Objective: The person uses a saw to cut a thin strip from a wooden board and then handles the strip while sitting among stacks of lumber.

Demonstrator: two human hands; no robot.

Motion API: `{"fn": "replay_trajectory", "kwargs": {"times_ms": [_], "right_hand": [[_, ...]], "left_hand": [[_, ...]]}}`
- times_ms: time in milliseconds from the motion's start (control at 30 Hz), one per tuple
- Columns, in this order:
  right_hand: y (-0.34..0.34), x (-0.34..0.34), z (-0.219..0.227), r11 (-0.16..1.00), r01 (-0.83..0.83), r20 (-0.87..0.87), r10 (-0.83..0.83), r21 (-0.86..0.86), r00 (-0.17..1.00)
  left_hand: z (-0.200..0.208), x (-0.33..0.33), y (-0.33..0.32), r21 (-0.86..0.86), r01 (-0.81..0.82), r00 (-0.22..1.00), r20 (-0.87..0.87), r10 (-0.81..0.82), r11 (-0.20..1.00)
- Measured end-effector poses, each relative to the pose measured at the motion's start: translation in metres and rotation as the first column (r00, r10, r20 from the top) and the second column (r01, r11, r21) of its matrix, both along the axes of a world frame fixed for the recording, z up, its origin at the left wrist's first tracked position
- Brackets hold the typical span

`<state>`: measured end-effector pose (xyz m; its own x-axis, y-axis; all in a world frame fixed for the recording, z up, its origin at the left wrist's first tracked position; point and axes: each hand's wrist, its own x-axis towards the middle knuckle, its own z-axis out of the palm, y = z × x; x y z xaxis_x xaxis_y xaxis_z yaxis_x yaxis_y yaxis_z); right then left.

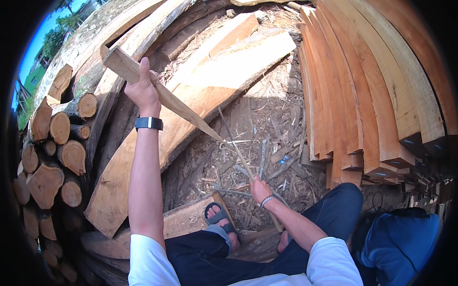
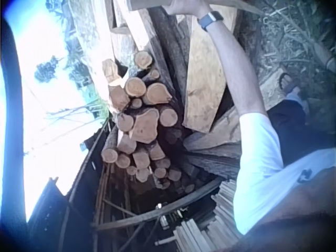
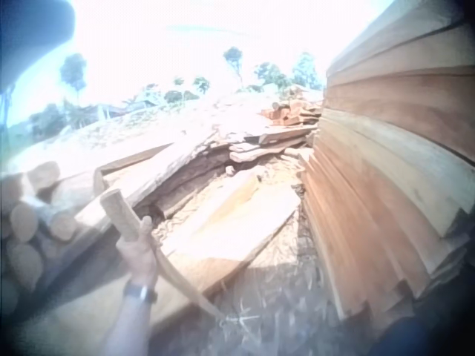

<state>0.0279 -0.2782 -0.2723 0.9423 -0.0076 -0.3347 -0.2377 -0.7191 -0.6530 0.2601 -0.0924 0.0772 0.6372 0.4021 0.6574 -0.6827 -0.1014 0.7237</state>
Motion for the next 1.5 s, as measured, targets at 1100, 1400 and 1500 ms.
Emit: {"fn": "replay_trajectory", "kwargs": {"times_ms": [1100, 1400, 1500], "right_hand": [[0.001, -0.014, 0.01, 0.949, 0.034, -0.103, -0.002, 0.314, 0.995], [-0.02, -0.064, 0.034, 0.727, 0.33, -0.458, -0.025, 0.602, 0.888], [-0.027, -0.087, 0.052, 0.561, 0.551, -0.704, 0.081, 0.617, 0.706]], "left_hand": [[0.002, -0.004, 0.006, -0.013, -0.027, 0.996, -0.085, 0.026, 1.0], [0.002, 0.001, 0.017, -0.019, -0.128, 0.985, -0.116, 0.125, 0.992], [-0.002, -0.002, 0.025, -0.009, -0.128, 0.983, -0.136, 0.126, 0.992]]}}
